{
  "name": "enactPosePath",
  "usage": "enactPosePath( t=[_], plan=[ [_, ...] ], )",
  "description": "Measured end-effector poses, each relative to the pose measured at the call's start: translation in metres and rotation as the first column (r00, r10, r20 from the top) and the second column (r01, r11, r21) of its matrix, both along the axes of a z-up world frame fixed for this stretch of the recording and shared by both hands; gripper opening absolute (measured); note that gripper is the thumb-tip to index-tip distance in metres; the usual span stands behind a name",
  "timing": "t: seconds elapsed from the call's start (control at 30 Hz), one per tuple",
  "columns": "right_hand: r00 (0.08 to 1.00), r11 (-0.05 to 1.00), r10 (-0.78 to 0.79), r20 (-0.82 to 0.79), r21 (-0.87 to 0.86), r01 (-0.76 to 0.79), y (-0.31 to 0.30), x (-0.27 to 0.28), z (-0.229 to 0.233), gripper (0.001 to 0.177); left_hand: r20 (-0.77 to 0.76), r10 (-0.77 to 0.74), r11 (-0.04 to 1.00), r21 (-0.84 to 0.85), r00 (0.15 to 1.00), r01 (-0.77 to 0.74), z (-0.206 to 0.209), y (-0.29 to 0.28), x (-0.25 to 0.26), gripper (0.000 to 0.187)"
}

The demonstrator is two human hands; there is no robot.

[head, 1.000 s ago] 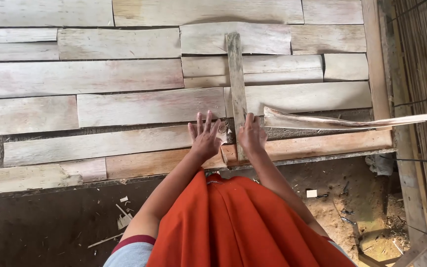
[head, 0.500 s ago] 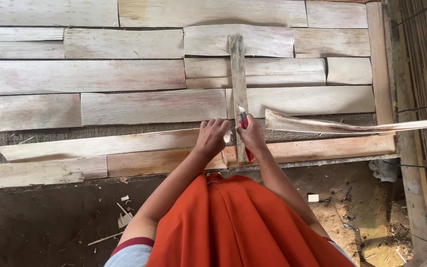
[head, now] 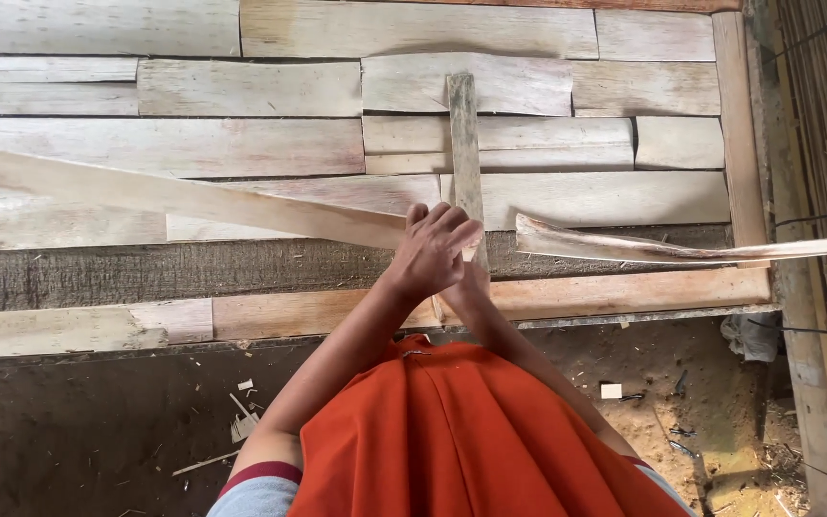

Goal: The person uses a red utility knife to cut and trim thin wooden planks on a workbench. They repeatedly position the planks, score the wood, and snap off excess pieces to fit them into a larger wooden frame.

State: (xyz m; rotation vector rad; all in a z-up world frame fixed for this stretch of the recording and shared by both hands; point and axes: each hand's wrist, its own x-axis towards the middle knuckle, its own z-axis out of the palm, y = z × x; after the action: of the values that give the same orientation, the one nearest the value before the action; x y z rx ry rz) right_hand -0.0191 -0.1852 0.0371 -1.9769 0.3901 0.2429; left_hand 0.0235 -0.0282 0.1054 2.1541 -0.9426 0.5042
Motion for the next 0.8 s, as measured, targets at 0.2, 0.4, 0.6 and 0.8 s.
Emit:
enactPosePath(
  t=[0.2, 0.4, 0.6, 0.8],
  plan=[
    [0.995, 0.966, -0.097, -0.009, 0.241, 0.096, -0.002, -0.002, -0.024, 0.017, -0.018, -0.029, 1.000, -0.011, 0.999, 0.029, 0.005, 0.007, -0.007, 0.031],
    [0.971, 0.862, -0.236, -0.042, 0.453, 0.229, -0.005, -0.008, -0.030, 0.018, -0.151, 0.025, 0.999, 0.028, 0.988, -0.021, -0.020, 0.008, -0.005, 0.029],
    [0.993, 0.859, -0.115, 0.019, 0.503, 0.090, -0.010, -0.012, -0.027, 0.053, -0.223, -0.008, 0.999, 0.041, 0.975, 0.018, -0.047, 0.010, 0.004, 0.030],
    [0.900, 0.770, -0.427, -0.085, 0.488, 0.412, 0.000, -0.020, 0.010, 0.045, -0.391, -0.038, 0.865, 0.448, 0.920, 0.226, -0.035, 0.008, 0.011, 0.084]
  ],
)
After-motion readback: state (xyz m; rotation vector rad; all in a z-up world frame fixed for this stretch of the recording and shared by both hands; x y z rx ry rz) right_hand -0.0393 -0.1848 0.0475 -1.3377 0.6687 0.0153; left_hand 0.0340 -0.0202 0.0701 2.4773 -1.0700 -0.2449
